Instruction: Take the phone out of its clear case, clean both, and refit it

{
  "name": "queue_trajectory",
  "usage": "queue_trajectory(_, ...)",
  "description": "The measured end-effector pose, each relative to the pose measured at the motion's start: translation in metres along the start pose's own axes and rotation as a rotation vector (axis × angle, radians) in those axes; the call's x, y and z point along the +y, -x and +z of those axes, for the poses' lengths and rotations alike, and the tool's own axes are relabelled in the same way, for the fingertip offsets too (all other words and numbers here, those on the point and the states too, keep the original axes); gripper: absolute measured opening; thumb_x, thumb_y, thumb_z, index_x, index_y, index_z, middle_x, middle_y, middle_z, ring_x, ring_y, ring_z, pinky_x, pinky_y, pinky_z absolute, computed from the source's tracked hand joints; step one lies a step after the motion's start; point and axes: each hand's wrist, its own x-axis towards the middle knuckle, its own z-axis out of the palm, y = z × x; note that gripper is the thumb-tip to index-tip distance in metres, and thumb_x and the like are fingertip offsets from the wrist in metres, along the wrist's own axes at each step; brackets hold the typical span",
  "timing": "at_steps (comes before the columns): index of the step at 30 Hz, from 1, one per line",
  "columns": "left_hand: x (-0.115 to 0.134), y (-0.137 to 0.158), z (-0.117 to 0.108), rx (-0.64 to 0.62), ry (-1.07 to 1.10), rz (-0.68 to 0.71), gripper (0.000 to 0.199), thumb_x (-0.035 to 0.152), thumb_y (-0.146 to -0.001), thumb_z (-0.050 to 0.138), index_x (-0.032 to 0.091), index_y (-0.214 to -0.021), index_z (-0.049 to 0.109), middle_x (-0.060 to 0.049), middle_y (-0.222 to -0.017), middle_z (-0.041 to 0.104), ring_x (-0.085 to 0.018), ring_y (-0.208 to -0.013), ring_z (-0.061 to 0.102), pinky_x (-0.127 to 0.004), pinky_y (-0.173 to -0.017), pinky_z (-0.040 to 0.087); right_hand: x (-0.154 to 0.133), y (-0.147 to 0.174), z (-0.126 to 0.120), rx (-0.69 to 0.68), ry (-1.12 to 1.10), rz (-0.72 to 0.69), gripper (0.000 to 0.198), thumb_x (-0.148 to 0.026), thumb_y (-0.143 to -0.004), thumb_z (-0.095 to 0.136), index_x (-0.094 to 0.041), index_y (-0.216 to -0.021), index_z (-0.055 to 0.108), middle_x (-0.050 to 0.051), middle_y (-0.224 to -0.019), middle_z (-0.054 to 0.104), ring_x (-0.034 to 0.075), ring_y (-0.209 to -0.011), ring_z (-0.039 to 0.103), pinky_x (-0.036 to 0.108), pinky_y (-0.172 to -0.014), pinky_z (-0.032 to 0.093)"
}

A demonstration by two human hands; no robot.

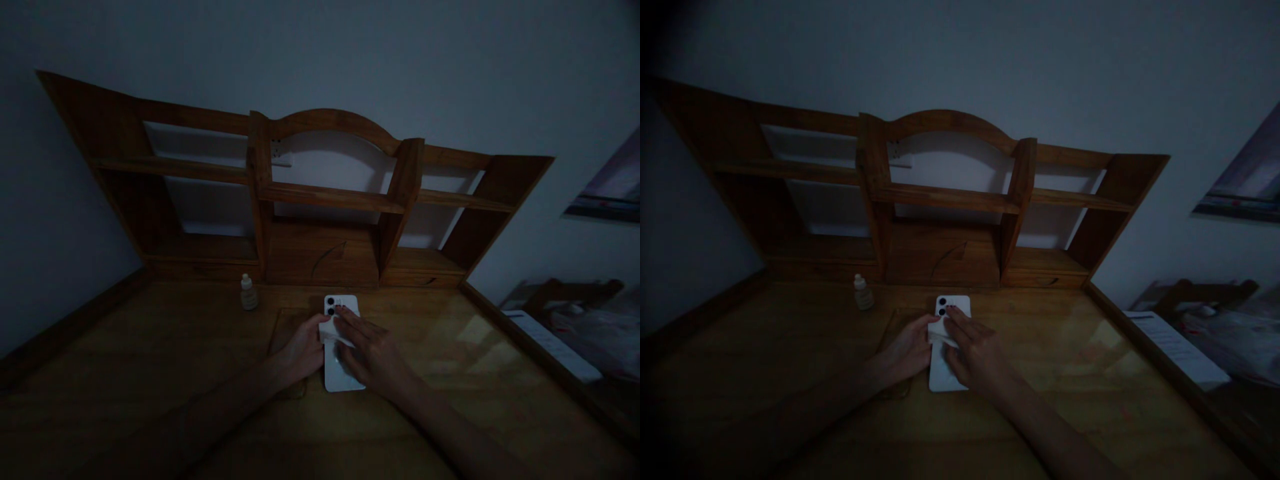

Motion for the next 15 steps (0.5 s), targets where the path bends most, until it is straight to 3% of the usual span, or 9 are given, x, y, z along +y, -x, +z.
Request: queue_trajectory(15, 0.0014, -0.0003, 0.0007, 0.018, 0.024, 0.013, 0.013, 0.016, -0.089, 0.049, 0.009, -0.090, 0.059, -0.006, -0.074, 0.059, -0.016, -0.063, 0.055, -0.028, -0.065, 0.046, -0.0004, 0.0002, 0.0001, -0.029, 0.003, 0.043, 0.046, -0.020, -0.090, 0.050, -0.018, -0.136, 0.047, 0.012, -0.150, 0.039, 0.024, -0.132, 0.047, 0.041, -0.107, 0.044)
